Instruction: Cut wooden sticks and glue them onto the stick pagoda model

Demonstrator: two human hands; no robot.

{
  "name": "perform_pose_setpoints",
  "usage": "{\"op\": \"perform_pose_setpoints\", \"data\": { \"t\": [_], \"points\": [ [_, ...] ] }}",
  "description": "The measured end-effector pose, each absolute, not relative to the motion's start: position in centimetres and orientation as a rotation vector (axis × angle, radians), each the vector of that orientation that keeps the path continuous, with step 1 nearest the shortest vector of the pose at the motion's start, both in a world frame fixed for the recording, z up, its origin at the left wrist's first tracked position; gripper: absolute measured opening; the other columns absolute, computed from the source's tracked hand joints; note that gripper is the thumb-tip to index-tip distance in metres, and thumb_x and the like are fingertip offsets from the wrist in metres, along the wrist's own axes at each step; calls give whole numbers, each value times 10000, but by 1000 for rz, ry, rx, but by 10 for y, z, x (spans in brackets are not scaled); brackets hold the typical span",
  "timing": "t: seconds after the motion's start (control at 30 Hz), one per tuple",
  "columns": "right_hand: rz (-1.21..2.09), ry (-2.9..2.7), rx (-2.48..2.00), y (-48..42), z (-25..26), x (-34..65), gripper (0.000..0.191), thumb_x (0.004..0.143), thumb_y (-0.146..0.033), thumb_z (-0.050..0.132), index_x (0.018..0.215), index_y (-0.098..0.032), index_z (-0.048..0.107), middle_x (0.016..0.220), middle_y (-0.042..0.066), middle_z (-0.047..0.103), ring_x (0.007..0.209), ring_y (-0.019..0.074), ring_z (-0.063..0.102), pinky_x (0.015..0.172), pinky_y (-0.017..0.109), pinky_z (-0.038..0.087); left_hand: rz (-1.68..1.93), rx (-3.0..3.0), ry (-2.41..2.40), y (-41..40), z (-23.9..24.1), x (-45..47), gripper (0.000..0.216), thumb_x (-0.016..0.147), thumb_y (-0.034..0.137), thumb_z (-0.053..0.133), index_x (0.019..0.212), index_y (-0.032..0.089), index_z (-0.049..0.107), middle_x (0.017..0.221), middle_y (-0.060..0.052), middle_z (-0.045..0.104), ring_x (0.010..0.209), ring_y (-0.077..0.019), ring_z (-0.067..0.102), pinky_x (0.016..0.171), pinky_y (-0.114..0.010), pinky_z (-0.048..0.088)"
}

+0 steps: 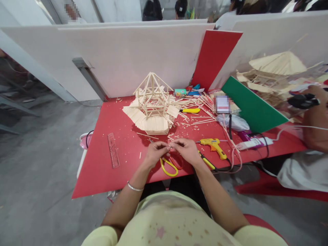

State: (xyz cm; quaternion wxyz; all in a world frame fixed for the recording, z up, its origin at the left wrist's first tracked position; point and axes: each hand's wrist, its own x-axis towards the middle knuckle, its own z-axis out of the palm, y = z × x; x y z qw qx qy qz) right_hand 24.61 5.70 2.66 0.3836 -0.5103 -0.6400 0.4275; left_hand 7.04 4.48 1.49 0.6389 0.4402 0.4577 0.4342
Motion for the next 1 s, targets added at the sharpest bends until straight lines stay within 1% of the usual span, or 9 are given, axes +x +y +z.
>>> {"op": "perform_pose_setpoints", "data": {
  "t": [0.07,0.17,0.23,0.3,0.37,0.43,0.5,0.7,1.0],
  "points": [
    [1034,-1651,-1291,57,30,252,285,873,-448,619,873,-200,758,808,4,749,765,159,675,715,250,512,983,997,1021,42,13,73,337,708,419,815,839,127,708,620,-49,677,491,-120,585,453,-213,404],
    [819,-1544,-1371,55,38,262,405,911,-524,550,749,-188,709,636,-16,660,623,130,599,599,223,465,1018,879,969,39,12,78,321,732,423,800,845,149,677,594,-18,639,476,-98,551,430,-193,366],
    [718,-1471,-1405,51,46,265,476,920,-560,522,654,-186,648,531,-30,567,532,111,520,527,217,416,1045,741,916,39,13,80,321,705,401,826,834,152,670,609,-3,617,486,-78,527,420,-180,330],
    [695,-1484,-1386,45,52,264,490,907,-568,543,612,-185,619,511,-32,539,499,101,484,503,217,396,1050,613,874,41,17,82,329,669,374,853,832,147,680,652,1,607,515,-65,518,418,-174,305],
    [699,-1552,-1346,38,56,256,418,874,-543,609,671,-182,668,594,-11,618,538,107,531,528,220,428,1056,535,847,44,23,85,334,658,361,859,850,142,697,691,1,602,543,-57,509,426,-171,297],
    [676,-1615,-1331,33,56,247,310,857,-485,652,815,-188,733,741,23,708,614,122,599,578,230,471,1059,510,812,48,28,89,326,675,366,846,864,140,706,706,0,597,555,-53,490,434,-171,295],
    [623,-1643,-1343,30,53,240,246,871,-419,648,924,-203,754,841,40,746,671,131,638,620,240,494,1060,507,768,51,32,94,313,695,372,831,859,136,706,701,1,585,551,-49,469,436,-171,290],
    [594,-1623,-1351,37,49,236,217,905,-356,599,947,-220,762,907,36,773,762,154,696,727,265,545,1113,460,749,57,38,101,281,681,339,836,795,143,670,658,20,541,553,-50,452,452,-170,301],
    [575,-1803,-1438,46,40,233,257,923,-338,531,985,-220,751,954,46,767,829,170,692,733,258,521,1160,411,814,62,21,102,335,630,351,865,795,136,668,639,17,588,536,-51,501,469,-167,350]
  ]
}}
